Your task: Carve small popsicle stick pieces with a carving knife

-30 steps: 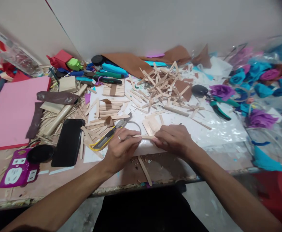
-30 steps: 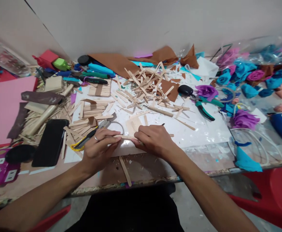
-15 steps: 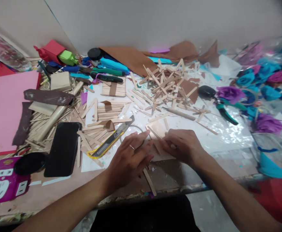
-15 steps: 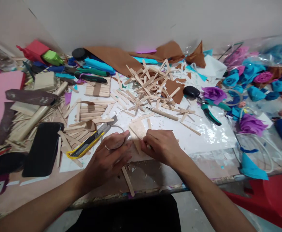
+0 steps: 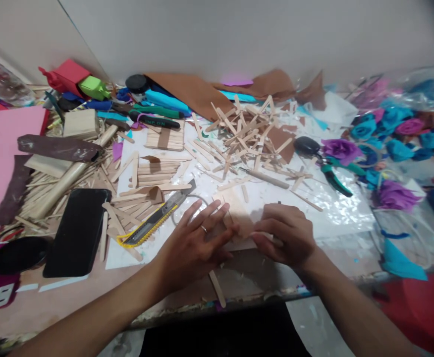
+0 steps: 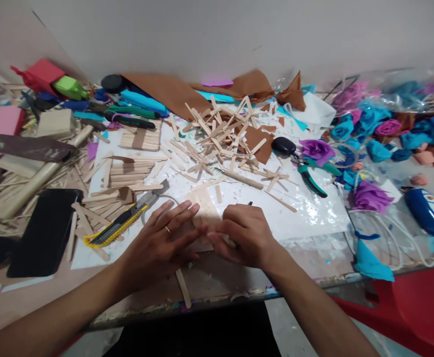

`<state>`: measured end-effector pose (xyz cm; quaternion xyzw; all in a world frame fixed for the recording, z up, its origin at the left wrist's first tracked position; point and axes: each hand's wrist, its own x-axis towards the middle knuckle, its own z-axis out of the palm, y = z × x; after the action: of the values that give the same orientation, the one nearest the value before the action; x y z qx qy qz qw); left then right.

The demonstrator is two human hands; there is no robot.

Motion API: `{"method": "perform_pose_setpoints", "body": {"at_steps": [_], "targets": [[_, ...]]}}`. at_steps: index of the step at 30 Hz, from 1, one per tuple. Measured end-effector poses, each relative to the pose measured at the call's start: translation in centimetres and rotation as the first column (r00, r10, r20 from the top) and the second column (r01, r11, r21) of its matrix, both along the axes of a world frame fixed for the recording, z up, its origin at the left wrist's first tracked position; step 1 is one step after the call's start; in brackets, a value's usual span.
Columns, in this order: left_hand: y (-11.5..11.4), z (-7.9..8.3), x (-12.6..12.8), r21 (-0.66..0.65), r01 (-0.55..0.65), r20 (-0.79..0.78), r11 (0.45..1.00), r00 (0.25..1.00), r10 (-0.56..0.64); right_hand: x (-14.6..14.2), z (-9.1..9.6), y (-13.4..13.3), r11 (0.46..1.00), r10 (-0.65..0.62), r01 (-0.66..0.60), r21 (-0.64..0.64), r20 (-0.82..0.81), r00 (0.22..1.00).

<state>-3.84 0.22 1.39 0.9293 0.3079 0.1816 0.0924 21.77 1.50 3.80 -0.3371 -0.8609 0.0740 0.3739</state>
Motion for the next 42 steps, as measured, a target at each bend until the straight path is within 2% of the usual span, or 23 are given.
{"method": "perform_pose_setpoints", "body": {"at_steps": [3, 8, 10, 13, 14, 16, 17, 18, 19, 21, 22, 23, 25, 26, 31, 33, 36, 38, 42], "targets": [[0.3, 0.0, 0.1, -0.017, 0.015, 0.009, 1.0, 1.0, -0.014, 0.8, 0.4, -0.5, 0.989, 0.059, -0.093, -0.113, -0.272, 0.961], [1.1, 0.4, 0.2, 0.019, 0.07, -0.01, 0.997, 0.997, -0.07, 2.3, 1.0, -1.1, 0.9, 0.008, -0.252, -0.355, -0.565, 0.825], [1.5, 0.7, 0.5, 0.025, 0.092, -0.038, 0.995, 0.995, -0.091, 2.9, 2.0, -0.9, 0.875, -0.027, -0.304, -0.377, -0.664, 0.748], [1.9, 1.3, 0.9, 0.025, 0.128, -0.057, 0.991, 0.99, -0.126, 3.3, 4.5, 0.1, 0.857, -0.096, -0.332, -0.394, -0.755, 0.649], [2.0, 1.5, 1.0, 0.025, 0.14, -0.062, 0.99, 0.988, -0.138, 3.1, 5.5, 0.7, 0.826, -0.122, -0.361, -0.433, -0.762, 0.636], [2.3, 1.6, 1.3, 0.024, 0.162, -0.068, 0.986, 0.985, -0.16, 2.5, 7.1, 1.9, 0.726, -0.19, -0.426, -0.54, -0.753, 0.629], [2.3, 1.5, 1.5, 0.026, 0.168, -0.069, 0.985, 0.984, -0.166, 2.0, 7.6, 2.7, 0.662, -0.197, -0.468, -0.585, -0.739, 0.644], [2.4, 1.3, 1.7, 0.027, 0.168, -0.067, 0.985, 0.984, -0.166, 1.4, 7.9, 3.4, 0.621, -0.175, -0.522, -0.585, -0.753, 0.635], [2.4, 1.1, 1.8, 0.028, 0.166, -0.057, 0.986, 0.985, -0.164, 0.7, 7.9, 4.2, 0.586, -0.14, -0.587, -0.558, -0.784, 0.605], [2.5, 0.6, 2.0, 0.026, 0.167, -0.023, 0.986, 0.986, -0.167, -0.7, 7.3, 5.6, 0.505, -0.033, -0.744, -0.439, -0.871, 0.491], [2.5, 0.3, 2.0, 0.023, 0.169, -0.005, 0.985, 0.986, -0.169, -1.3, 6.8, 6.3, 0.452, -0.051, -0.771, -0.448, -0.876, 0.48], [2.5, 0.2, 2.0, 0.021, 0.169, 0.012, 0.985, 0.985, -0.17, -1.8, 6.3, 6.9, 0.373, -0.074, -0.791, -0.484, -0.866, 0.495], [2.6, 0.0, 2.0, 0.017, 0.16, 0.02, 0.987, 0.987, -0.16, -2.7, 5.3, 7.9, 0.264, -0.096, -0.81, -0.524, -0.85, 0.519], [2.7, 0.0, 1.9, 0.013, 0.152, 0.01, 0.988, 0.988, -0.152, -3.0, 4.8, 8.4, 0.229, -0.097, -0.816, -0.53, -0.847, 0.523], [2.8, -0.1, 1.5, 0.02, 0.144, -0.018, 0.989, 0.989, -0.144, -4.5, 2.9, 9.5, 0.141, -0.116, -0.855, -0.5, -0.866, 0.487], [2.8, -0.2, 1.4, 0.026, 0.148, -0.016, 0.989, 0.989, -0.147, -5.0, 2.4, 9.5, 0.126, -0.141, -0.859, -0.496, -0.866, 0.479], [2.8, -0.2, 1.4, 0.017, 0.142, -0.016, 0.99, 0.99, -0.142, -5.4, 2.0, 9.0, 0.152, -0.195, -0.824, -0.547, -0.833, 0.517], [2.9, -0.2, 1.4, 0.002, 0.136, -0.023, 0.991, 0.99, -0.136, -5.3, 1.9, 8.7, 0.21, -0.187, -0.792, -0.573, -0.819, 0.543], [3.0, -0.3, 1.4, -0.012, 0.137, -0.022, 0.991, 0.99, -0.137, -5.0, 1.5, 8.5, 0.369, -0.039, -0.732, -0.573, -0.796, 0.604]]}}
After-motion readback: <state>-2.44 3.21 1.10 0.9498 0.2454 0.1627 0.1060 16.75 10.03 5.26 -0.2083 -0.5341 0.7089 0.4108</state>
